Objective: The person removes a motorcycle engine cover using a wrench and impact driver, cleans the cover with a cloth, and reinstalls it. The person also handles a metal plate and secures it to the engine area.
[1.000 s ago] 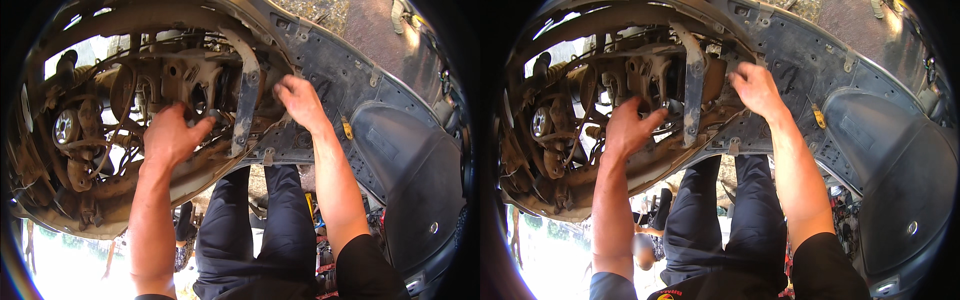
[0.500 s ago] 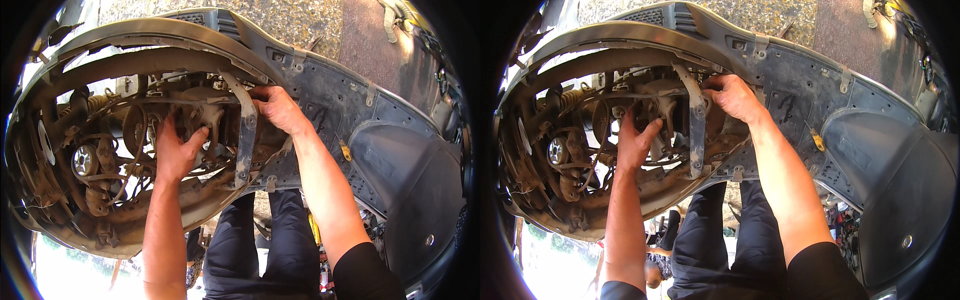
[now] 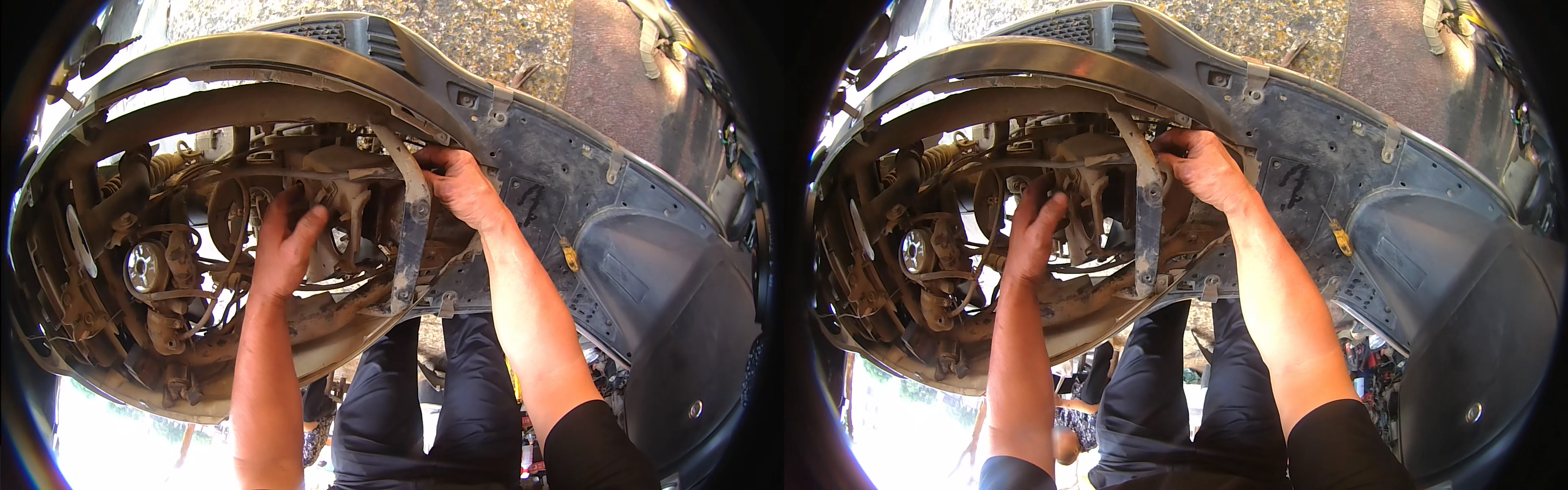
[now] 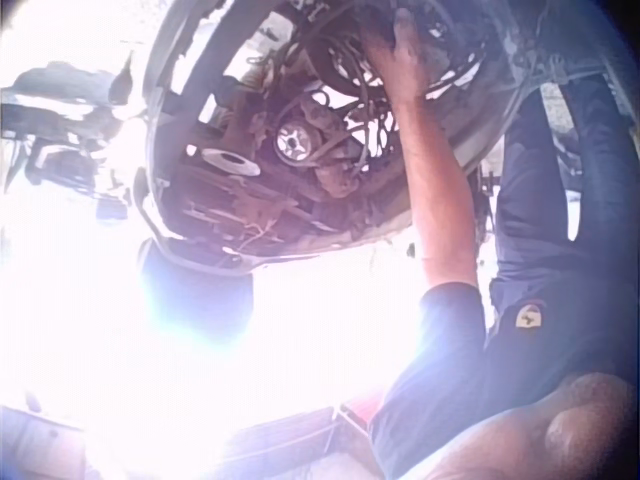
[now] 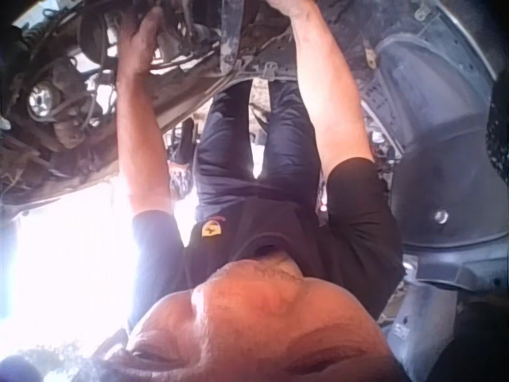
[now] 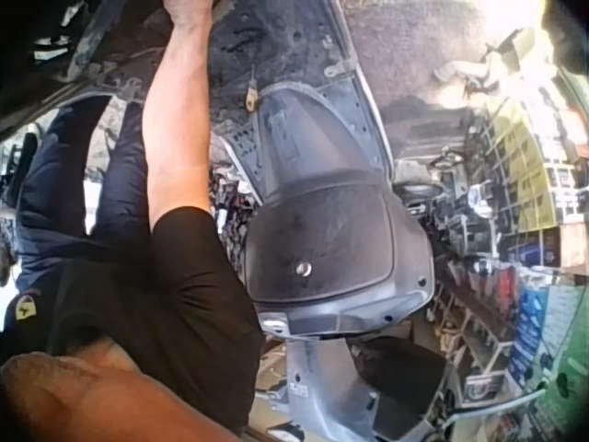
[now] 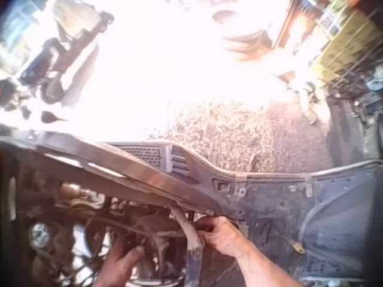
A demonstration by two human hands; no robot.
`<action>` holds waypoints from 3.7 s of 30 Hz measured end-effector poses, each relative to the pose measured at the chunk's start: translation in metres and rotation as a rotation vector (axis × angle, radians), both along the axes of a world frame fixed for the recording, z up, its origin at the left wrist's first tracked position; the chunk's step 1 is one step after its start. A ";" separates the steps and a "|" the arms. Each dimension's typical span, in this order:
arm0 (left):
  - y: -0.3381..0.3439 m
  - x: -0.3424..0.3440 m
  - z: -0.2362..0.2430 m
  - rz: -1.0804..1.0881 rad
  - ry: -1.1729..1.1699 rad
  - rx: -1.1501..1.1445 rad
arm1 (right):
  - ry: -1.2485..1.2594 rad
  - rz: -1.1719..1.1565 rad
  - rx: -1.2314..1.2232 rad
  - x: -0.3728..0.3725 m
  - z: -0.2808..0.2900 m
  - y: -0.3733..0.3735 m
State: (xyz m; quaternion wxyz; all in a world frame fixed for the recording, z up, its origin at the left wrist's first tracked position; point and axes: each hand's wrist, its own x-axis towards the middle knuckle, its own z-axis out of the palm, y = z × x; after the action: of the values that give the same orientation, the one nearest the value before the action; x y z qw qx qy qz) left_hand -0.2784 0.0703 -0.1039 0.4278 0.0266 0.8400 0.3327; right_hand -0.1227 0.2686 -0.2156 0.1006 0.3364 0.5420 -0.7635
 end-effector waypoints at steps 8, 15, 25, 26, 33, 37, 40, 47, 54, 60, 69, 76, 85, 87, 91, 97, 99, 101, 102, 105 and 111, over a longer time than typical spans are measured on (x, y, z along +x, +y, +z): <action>0.009 -0.013 -0.022 0.108 0.020 0.006 | -0.016 -0.028 -0.025 -0.002 0.002 -0.001; 0.002 -0.012 -0.047 0.102 0.115 -0.032 | -0.046 -0.051 -0.014 -0.002 -0.003 -0.009; -0.001 0.011 0.004 -0.035 0.104 -0.186 | -0.306 -0.359 0.475 0.023 0.004 -0.034; -0.005 0.013 0.016 -0.145 0.025 -0.234 | -0.355 -0.295 0.518 0.035 0.013 -0.035; -0.012 0.023 0.015 -0.932 -0.065 -0.635 | -0.015 0.444 0.364 0.086 0.044 -0.062; -0.017 0.024 0.002 -1.001 -0.019 -0.634 | 0.001 0.617 0.215 0.078 0.030 -0.080; -0.021 0.028 -0.001 -1.015 0.014 -0.644 | -0.070 0.564 0.184 0.074 0.025 -0.087; -0.026 0.041 -0.014 -1.014 0.057 -0.591 | -0.254 0.607 0.238 0.071 0.029 -0.093; -0.029 0.036 -0.022 -0.910 0.172 -0.450 | -0.414 0.610 0.239 0.068 0.031 -0.094; -0.028 0.036 -0.027 -0.889 0.200 -0.453 | -0.402 0.566 0.242 0.066 0.020 -0.095; -0.031 0.035 -0.029 -0.887 0.138 -0.424 | -0.265 0.616 0.200 0.081 0.035 -0.091; -0.023 0.039 -0.023 -0.886 0.146 -0.384 | -0.160 0.732 0.191 0.074 0.036 -0.088; -0.019 0.039 -0.024 -0.910 0.215 -0.305 | -0.115 0.748 0.198 0.065 0.025 -0.094; -0.020 0.039 -0.024 -0.884 0.250 -0.344 | -0.112 0.732 0.196 0.064 0.025 -0.095; -0.019 0.039 -0.027 -0.812 0.216 -0.303 | -0.116 0.718 0.194 0.065 0.024 -0.095; -0.012 0.047 -0.027 -0.895 0.396 -0.395 | -0.085 0.696 0.205 0.066 0.023 -0.093; -0.009 0.050 -0.025 -0.868 0.386 -0.440 | -0.089 0.667 0.188 0.066 0.022 -0.093; -0.008 0.052 -0.025 -0.821 0.372 -0.455 | -0.091 0.647 0.185 0.067 0.021 -0.094; -0.008 0.052 -0.026 -0.797 0.379 -0.470 | -0.090 0.646 0.188 0.066 0.021 -0.094; -0.012 0.053 -0.034 -0.739 0.397 -0.412 | -0.078 0.651 0.205 0.066 0.020 -0.094; -0.021 0.050 -0.045 -0.701 0.429 -0.426 | -0.076 0.645 0.194 0.067 0.018 -0.094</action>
State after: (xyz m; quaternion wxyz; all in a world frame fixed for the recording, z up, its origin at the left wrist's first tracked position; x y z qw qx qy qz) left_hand -0.2280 0.0494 -0.1486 0.3270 0.2888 0.8994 -0.0251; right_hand -0.0561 0.1742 -0.1972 0.3247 0.1837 0.6864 -0.6242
